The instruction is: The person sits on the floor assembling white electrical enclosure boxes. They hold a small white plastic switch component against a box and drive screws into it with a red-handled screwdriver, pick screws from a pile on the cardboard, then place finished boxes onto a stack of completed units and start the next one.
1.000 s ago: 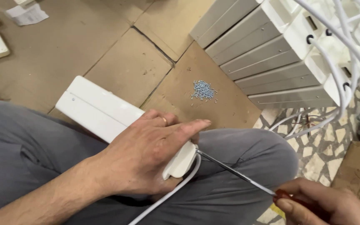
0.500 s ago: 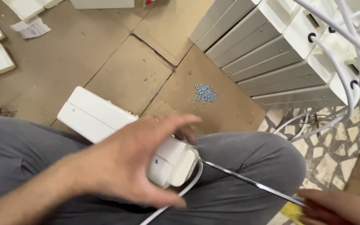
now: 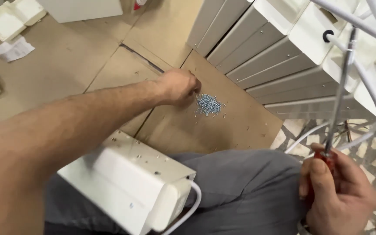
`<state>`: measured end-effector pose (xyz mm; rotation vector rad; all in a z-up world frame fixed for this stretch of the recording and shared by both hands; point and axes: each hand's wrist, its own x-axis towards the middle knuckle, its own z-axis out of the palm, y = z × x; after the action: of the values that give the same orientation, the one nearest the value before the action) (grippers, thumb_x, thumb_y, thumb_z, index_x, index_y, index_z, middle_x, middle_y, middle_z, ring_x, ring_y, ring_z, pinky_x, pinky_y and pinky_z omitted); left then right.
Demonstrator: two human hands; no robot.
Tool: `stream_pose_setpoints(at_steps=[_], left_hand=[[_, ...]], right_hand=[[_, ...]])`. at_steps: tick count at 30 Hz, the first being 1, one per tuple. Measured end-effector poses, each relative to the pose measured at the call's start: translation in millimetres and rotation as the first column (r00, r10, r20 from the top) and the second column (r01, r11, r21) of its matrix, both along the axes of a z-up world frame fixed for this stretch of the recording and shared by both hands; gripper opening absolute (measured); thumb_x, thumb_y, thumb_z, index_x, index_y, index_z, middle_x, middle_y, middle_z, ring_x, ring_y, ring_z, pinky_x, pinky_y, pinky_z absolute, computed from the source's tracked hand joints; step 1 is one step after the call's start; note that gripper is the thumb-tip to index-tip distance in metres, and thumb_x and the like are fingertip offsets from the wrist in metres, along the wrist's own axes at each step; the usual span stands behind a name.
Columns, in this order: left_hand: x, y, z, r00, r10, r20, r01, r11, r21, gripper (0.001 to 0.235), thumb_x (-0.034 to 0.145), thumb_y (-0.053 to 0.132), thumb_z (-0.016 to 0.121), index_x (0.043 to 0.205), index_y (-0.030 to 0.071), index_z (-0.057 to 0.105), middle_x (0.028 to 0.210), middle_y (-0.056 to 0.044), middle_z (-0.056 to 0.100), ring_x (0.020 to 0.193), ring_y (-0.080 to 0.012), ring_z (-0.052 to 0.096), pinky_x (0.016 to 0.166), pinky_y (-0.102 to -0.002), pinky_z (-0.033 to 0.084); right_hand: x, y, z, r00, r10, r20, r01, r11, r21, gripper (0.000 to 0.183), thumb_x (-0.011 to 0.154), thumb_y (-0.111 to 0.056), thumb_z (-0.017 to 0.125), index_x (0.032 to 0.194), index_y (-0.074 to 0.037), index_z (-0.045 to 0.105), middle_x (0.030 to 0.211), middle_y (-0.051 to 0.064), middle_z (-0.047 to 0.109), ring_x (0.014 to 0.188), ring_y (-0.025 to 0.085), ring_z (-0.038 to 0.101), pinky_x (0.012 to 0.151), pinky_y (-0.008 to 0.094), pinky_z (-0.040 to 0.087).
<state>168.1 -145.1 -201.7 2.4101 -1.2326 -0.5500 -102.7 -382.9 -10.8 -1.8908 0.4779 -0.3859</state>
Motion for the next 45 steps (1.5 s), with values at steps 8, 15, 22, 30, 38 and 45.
stream_pose_setpoints(at_steps=[8, 15, 22, 30, 38, 45], left_hand=[[11, -16, -20, 0.99, -0.126, 0.067, 0.126, 0.992, 0.008, 0.017, 0.084, 0.031, 0.072, 0.093, 0.017, 0.076, 0.097, -0.008, 0.071, 0.094, -0.0332, 0.069, 0.077, -0.049, 0.056], [12, -18, -18, 0.976, -0.188, 0.105, 0.186, 0.982, 0.034, 0.019, 0.089, 0.032, 0.069, 0.088, 0.014, 0.073, 0.098, -0.008, 0.07, 0.089, -0.0351, 0.069, 0.074, -0.05, 0.057], [1, -10, 11, 0.935, -0.251, 0.25, 0.263, 0.965, -0.015, 0.02, 0.088, 0.022, 0.066, 0.092, 0.002, 0.068, 0.091, -0.018, 0.068, 0.075, -0.0374, 0.071, 0.065, -0.05, 0.058], [-85, 62, 202, 0.716, 0.282, -0.638, -0.584, 0.743, -0.328, 0.02, 0.086, 0.014, 0.077, 0.104, 0.008, 0.08, 0.086, -0.004, 0.082, 0.074, -0.0074, 0.077, 0.066, -0.024, 0.064], [-174, 104, 209, 0.435, 0.017, -0.9, -0.809, 0.448, -0.382, 0.023, 0.096, 0.018, 0.07, 0.109, 0.001, 0.078, 0.084, -0.006, 0.077, 0.075, -0.0095, 0.073, 0.07, -0.026, 0.065], [-190, 120, 223, 0.451, -0.012, -0.893, -0.782, 0.477, -0.401, 0.025, 0.097, 0.021, 0.067, 0.104, -0.001, 0.077, 0.085, -0.007, 0.079, 0.075, -0.0115, 0.077, 0.068, -0.028, 0.067]], right_hand=[[23, -2, -6, 0.988, -0.1, -0.114, 0.08, 0.983, -0.167, 0.026, 0.102, -0.006, 0.068, 0.124, 0.009, 0.066, 0.082, 0.012, 0.067, 0.059, 0.012, 0.059, 0.053, 0.023, 0.047], [28, 0, -8, 0.984, -0.107, -0.139, 0.074, 0.971, -0.226, 0.027, 0.1, -0.006, 0.071, 0.123, 0.008, 0.067, 0.082, 0.012, 0.068, 0.062, 0.013, 0.062, 0.055, 0.024, 0.049], [12, -1, -3, 0.99, -0.083, -0.115, 0.056, 0.973, -0.222, 0.029, 0.097, -0.006, 0.075, 0.123, 0.008, 0.069, 0.086, 0.011, 0.07, 0.067, 0.012, 0.064, 0.059, 0.024, 0.05], [-38, -18, 15, 0.948, 0.138, -0.288, -0.247, 0.888, -0.387, 0.044, 0.075, -0.003, 0.083, 0.119, -0.003, 0.076, 0.098, 0.013, 0.077, 0.09, 0.02, 0.079, 0.084, 0.032, 0.062], [-82, -171, -50, 0.52, 0.494, -0.697, -0.843, 0.427, -0.327, 0.063, 0.074, -0.034, 0.094, 0.134, -0.027, 0.075, 0.1, 0.001, 0.08, 0.094, 0.015, 0.078, 0.086, 0.031, 0.062], [-87, -121, -16, 0.618, 0.342, -0.709, -0.767, 0.461, -0.446, 0.06, 0.074, -0.036, 0.092, 0.131, -0.032, 0.075, 0.093, -0.002, 0.081, 0.089, 0.012, 0.079, 0.084, 0.028, 0.062]])
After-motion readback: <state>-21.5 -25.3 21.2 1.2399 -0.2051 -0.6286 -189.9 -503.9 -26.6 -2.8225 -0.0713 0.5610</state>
